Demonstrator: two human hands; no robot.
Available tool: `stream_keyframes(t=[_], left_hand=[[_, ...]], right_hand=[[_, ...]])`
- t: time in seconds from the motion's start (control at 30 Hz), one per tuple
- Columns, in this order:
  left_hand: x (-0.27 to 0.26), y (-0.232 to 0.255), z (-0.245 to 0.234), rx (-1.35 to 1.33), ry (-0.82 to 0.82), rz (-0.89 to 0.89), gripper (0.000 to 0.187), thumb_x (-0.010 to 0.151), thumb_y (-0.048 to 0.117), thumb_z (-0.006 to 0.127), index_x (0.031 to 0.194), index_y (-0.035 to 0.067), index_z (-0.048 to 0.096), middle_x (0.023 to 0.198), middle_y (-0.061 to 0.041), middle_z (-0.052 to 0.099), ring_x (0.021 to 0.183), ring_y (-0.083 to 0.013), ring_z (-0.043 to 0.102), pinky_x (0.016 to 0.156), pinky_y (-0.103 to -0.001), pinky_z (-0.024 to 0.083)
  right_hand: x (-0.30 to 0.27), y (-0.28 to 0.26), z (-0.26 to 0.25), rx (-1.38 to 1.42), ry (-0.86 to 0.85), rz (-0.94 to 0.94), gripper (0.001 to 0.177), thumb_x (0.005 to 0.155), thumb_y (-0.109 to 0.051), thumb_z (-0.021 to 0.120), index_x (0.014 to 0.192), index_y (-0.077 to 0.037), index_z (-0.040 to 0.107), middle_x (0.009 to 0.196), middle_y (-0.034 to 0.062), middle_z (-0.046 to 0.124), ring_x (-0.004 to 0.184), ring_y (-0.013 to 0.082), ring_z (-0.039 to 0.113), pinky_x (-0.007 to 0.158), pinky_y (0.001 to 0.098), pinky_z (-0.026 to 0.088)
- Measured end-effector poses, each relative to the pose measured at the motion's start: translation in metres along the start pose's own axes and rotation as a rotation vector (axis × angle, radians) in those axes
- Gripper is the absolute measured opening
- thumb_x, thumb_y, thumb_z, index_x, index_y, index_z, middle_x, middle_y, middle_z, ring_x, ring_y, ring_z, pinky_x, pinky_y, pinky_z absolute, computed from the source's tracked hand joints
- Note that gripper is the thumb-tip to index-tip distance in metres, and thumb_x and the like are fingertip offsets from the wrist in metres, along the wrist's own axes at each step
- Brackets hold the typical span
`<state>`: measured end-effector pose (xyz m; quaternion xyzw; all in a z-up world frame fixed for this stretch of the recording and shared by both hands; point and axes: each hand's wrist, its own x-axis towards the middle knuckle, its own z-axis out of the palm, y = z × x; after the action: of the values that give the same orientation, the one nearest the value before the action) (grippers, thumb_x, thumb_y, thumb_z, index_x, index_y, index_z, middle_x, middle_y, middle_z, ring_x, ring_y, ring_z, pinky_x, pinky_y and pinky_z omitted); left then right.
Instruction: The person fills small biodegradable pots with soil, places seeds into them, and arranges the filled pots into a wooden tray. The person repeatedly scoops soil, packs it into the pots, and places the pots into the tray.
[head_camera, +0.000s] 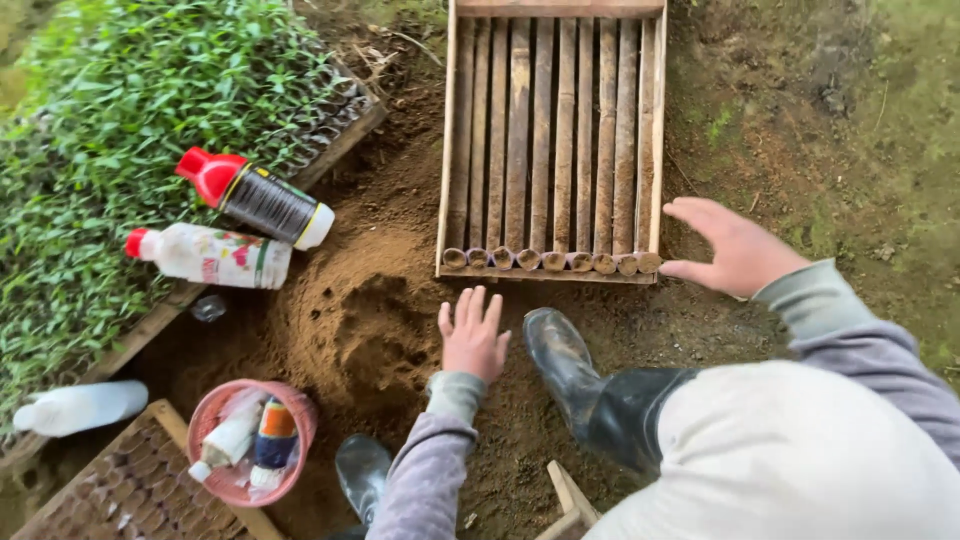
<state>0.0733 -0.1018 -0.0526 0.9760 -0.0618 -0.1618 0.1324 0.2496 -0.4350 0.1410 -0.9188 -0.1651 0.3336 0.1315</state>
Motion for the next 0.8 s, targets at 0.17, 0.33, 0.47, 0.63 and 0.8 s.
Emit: stream_keyframes(t=[0.17,0.33,0.47,0.63,0.8], left_hand=[[-0.050,-0.034,0.007,-0.028,0.239,-0.173,0.067,0.089,0.042,0.065,0.149,0.017,0.048,0.165,-0.020,0.026,0.151,-0.0367,0.024,0.117,-0.061,0.019],[-0.097,-0.050,-0.004,-0.021,0.127,-0.419,0.083,0.089,0.050,0.068,0.156,0.018,0.033,0.169,-0.021,0.000,0.155,-0.0421,0.002,0.116,-0.069,0.015],[-0.120,-0.057,-0.026,-0.096,0.025,-0.532,0.094,0.092,0.055,0.065,0.163,0.015,0.017,0.168,-0.023,-0.008,0.154,-0.0453,-0.003,0.115,-0.071,0.019],[-0.139,-0.068,-0.030,-0.279,0.286,-0.610,0.091,0.087,0.045,0.074,0.158,0.011,0.030,0.164,-0.024,0.018,0.153,-0.0407,0.018,0.114,-0.066,0.033],[-0.158,-0.084,-0.016,-0.430,0.258,-0.668,0.061,0.095,0.076,0.041,0.078,0.020,0.060,0.076,0.002,0.059,0.086,-0.0219,0.068,0.080,-0.042,0.056]], right_hand=[[-0.033,-0.056,-0.057,-0.107,0.119,-0.241,0.088,0.083,-0.056,0.064,0.155,-0.012,0.039,0.162,0.0153,0.037,0.146,0.0325,0.039,0.119,0.0509,0.030],[-0.046,-0.152,-0.100,-0.285,0.121,-0.463,0.078,0.084,-0.052,0.065,0.149,-0.012,0.049,0.152,0.0143,0.052,0.138,0.0325,0.050,0.117,0.0471,0.036],[-0.033,-0.238,-0.100,-0.506,0.124,-0.709,0.077,0.084,-0.063,0.062,0.143,-0.014,0.057,0.140,0.0158,0.062,0.125,0.0334,0.061,0.109,0.0481,0.047],[0.016,-0.335,-0.041,-0.576,0.130,-0.846,0.063,0.093,-0.064,0.059,0.130,-0.014,0.064,0.124,0.0138,0.069,0.118,0.0363,0.066,0.100,0.0497,0.055],[0.103,-0.363,0.092,-0.736,0.012,-0.630,0.053,0.095,-0.064,0.055,0.122,-0.020,0.064,0.116,0.0101,0.070,0.110,0.0324,0.071,0.092,0.0476,0.058]])
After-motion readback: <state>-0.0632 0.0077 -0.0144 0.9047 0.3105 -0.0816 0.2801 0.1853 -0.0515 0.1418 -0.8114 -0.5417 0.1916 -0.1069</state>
